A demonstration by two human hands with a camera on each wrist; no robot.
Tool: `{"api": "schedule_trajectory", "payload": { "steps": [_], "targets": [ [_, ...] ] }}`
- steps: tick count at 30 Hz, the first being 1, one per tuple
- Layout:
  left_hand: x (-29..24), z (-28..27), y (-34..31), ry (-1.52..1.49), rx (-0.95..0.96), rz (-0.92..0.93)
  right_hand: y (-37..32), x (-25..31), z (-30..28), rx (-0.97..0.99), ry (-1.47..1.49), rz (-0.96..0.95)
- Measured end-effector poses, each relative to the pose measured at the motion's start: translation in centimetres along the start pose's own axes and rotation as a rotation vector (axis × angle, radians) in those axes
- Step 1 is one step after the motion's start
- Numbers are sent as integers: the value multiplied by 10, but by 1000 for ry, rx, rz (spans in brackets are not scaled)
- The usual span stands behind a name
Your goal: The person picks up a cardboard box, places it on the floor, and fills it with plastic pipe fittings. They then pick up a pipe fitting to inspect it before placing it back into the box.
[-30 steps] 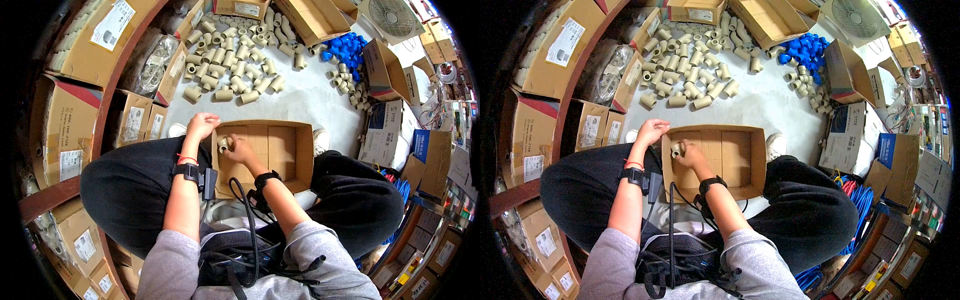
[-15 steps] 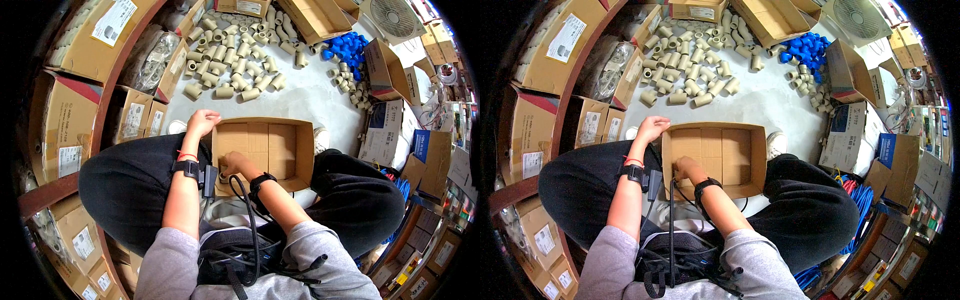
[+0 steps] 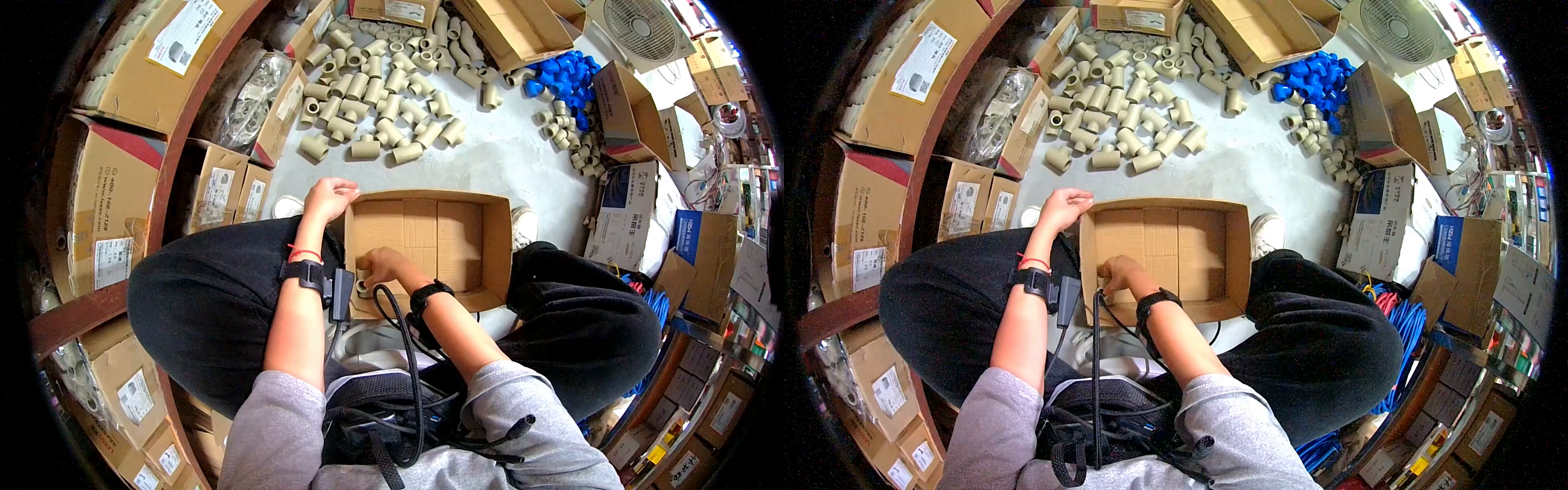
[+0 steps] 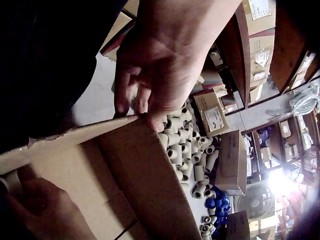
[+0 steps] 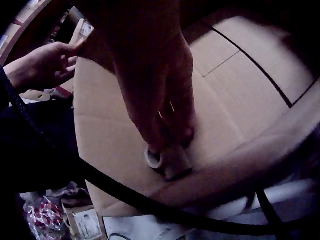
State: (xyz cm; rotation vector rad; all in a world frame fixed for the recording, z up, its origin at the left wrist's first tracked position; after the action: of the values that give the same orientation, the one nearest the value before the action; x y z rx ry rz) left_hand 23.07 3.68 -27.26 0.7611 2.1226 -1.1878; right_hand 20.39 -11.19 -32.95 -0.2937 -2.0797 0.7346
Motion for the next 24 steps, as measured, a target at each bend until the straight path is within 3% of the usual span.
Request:
{"api": "schedule_trajectory", "payload": {
  "steps": [8, 14, 20, 24],
  "targets": [
    [14, 2, 10, 0, -35, 67, 4, -5, 5, -97, 40, -9],
    [12, 4, 7, -107, -1, 34, 0, -10, 4, -18, 146, 101],
    [6, 6, -2, -216, -4, 33, -11, -9, -13, -71, 62, 77],
    [-14, 1, -10, -404, -74, -57, -32, -2, -49, 341, 393, 321]
  ]
}}
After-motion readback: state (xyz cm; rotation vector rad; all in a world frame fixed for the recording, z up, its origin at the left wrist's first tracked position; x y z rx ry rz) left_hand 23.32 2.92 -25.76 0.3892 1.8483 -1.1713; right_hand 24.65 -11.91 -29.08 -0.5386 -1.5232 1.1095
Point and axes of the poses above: each hand's wrist, its own y-axis towards the middle knuckle, its own z-axis out of the palm, x = y × z, the point moved 5 cm from there along y, towards the middle knuckle, and after that the axes turned 3 degrees about -y, right-handed, at the moved point
